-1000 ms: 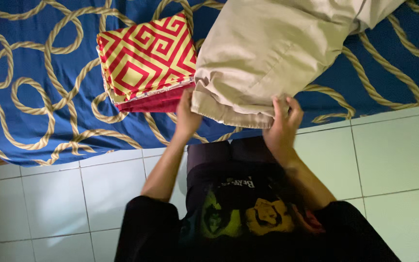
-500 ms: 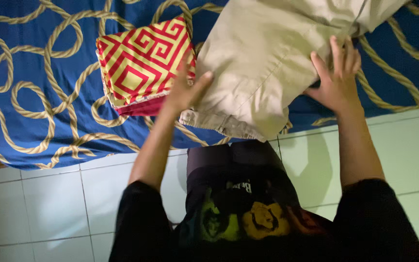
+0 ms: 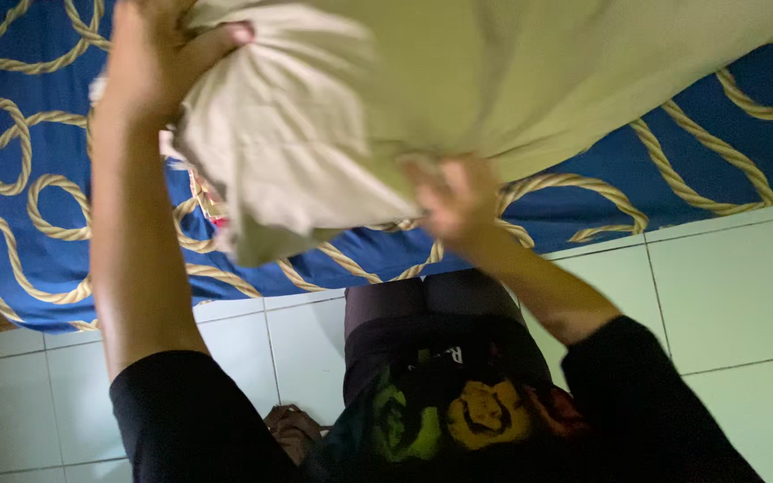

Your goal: The person smooths a blue patterned bedsheet over a mattress, tucks the edges, and arranges two pillows and a folded red-and-yellow patterned cloth on the bed. The person uses both hands to adjust the sheet and position the items.

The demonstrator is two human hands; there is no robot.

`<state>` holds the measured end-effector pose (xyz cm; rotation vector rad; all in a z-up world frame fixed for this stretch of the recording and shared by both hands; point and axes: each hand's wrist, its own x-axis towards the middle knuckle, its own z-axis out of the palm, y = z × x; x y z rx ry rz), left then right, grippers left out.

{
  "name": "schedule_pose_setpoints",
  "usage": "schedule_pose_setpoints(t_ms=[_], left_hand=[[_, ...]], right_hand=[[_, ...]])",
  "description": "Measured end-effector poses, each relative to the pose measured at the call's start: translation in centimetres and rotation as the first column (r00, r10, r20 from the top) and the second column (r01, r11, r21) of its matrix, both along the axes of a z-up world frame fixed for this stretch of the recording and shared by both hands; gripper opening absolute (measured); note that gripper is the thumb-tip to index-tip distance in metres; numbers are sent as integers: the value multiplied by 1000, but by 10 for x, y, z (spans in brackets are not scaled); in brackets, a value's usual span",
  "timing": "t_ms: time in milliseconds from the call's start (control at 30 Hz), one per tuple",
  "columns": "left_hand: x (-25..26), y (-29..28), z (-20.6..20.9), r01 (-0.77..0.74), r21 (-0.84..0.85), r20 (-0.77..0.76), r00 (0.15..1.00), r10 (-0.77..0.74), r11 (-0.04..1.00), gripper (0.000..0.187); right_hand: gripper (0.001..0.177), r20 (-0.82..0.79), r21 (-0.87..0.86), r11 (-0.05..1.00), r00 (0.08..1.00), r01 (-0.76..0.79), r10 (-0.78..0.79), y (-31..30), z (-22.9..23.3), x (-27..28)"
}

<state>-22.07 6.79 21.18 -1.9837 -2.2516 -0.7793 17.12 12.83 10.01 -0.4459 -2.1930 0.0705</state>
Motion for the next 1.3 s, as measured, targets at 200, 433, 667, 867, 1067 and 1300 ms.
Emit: schedule_pose_setpoints(t_ms=[200, 433, 667, 867, 1067, 1300], left_hand=[[54, -9, -36, -227, 138, -334, 906, 261, 964, 38], [194, -7, -111, -192, -55, -218, 960, 176, 980, 91], [171, 18, -123, -316, 187, -230, 906, 354, 930, 75], [115, 47, -124, -124, 278, -272, 941, 202, 953, 9], [39, -15, -32, -101, 483, -262, 931, 253, 870, 21], [55, -67, -85, -435, 90, -580, 708, 402, 896, 22]], right_hand=[[62, 136, -157, 940, 936, -304, 326, 16, -6, -24], [56, 423, -44, 995, 904, 92, -65, 203, -16, 64], [104, 117, -489, 462, 580, 740, -806, 311, -133, 166], [110, -782, -622, 656, 381, -427, -494, 325, -146, 156], [109, -823, -568, 658, 339, -495, -456, 182, -101, 130], [117, -349, -925, 358, 660, -128, -665, 28, -99, 108]])
